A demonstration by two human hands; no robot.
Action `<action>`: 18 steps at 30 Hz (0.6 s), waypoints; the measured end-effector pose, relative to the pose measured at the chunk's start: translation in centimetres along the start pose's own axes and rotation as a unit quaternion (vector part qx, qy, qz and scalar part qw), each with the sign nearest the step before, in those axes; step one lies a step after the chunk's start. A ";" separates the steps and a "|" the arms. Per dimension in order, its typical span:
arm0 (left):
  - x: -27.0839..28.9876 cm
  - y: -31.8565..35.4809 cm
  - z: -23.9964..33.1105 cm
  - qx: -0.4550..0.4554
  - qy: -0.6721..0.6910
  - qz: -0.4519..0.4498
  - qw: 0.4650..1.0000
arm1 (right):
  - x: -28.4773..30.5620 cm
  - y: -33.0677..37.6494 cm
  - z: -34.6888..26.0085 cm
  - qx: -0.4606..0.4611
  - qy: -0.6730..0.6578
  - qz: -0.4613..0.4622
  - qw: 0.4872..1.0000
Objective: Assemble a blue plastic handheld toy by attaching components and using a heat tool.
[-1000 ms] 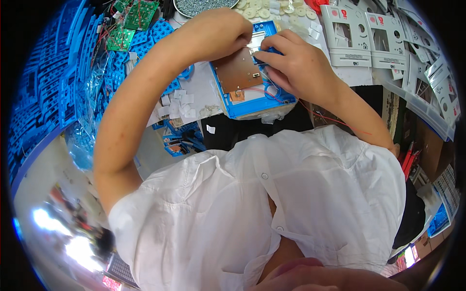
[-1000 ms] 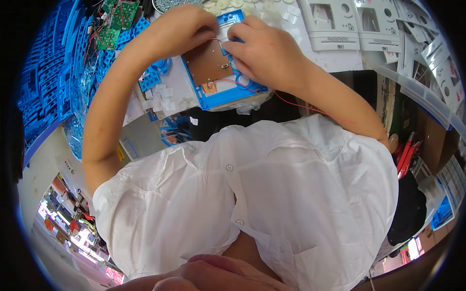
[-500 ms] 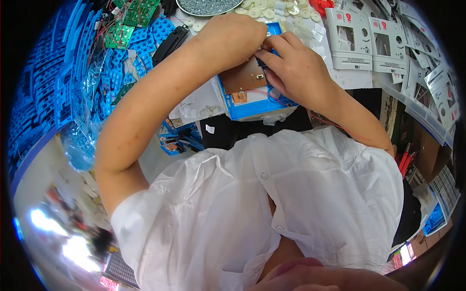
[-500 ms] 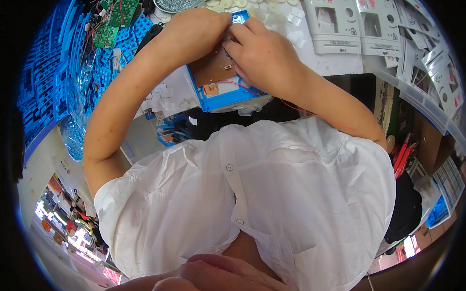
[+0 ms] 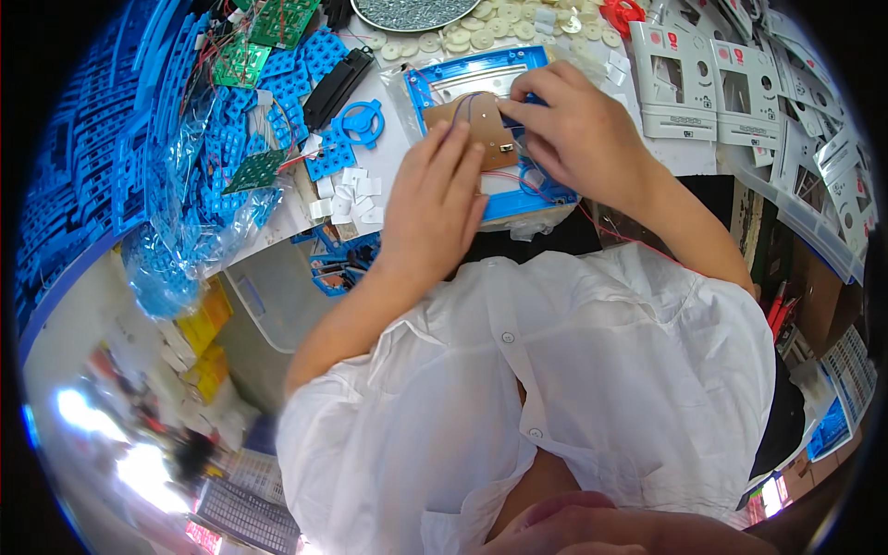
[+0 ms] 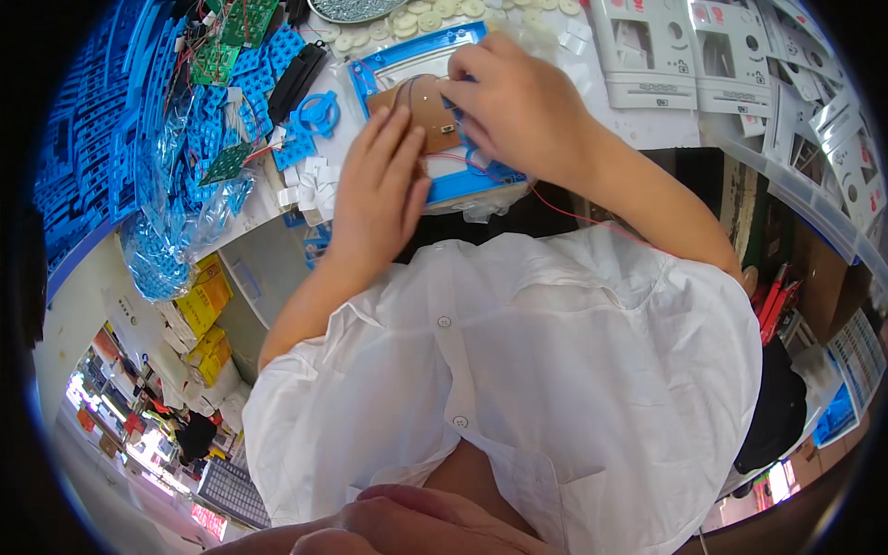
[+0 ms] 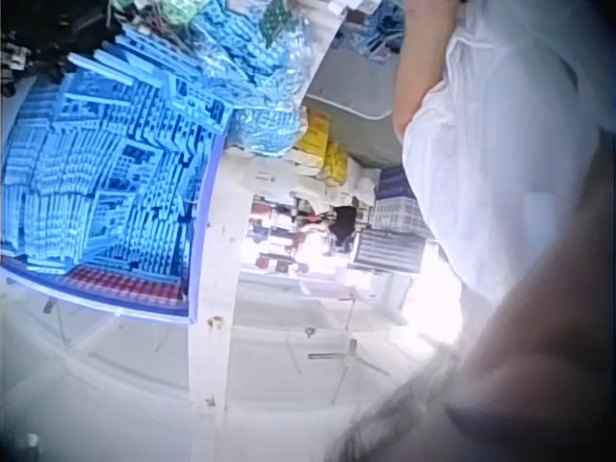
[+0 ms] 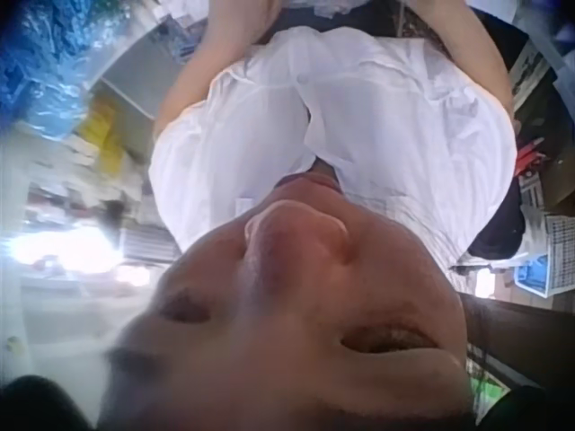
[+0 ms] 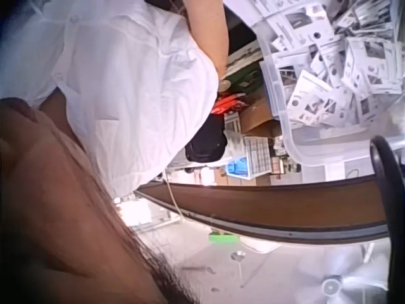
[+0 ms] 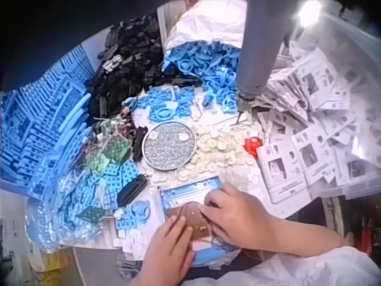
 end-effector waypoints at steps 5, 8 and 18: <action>-1.0 1.2 1.1 0.018 0.004 0.003 1.000 | -0.4 -3.9 -0.2 0.033 0.003 0.119 0.992; -0.9 1.1 0.9 0.012 0.009 0.007 1.000 | -2.4 -7.8 -1.0 0.040 0.023 0.192 0.980; 1.1 -0.8 -2.2 0.047 0.081 0.198 0.976 | -2.7 -9.0 -0.1 -0.006 -0.112 0.024 0.993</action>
Point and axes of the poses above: each hand's wrist, its own y-axis away from the middle knuckle, its own x-axis out of the back of the hand, z = x × y, the point moved 1 cm from there along -y, towards the middle knuckle, and after that the axes turned 3 degrees about -x, right-handed, at the moved point
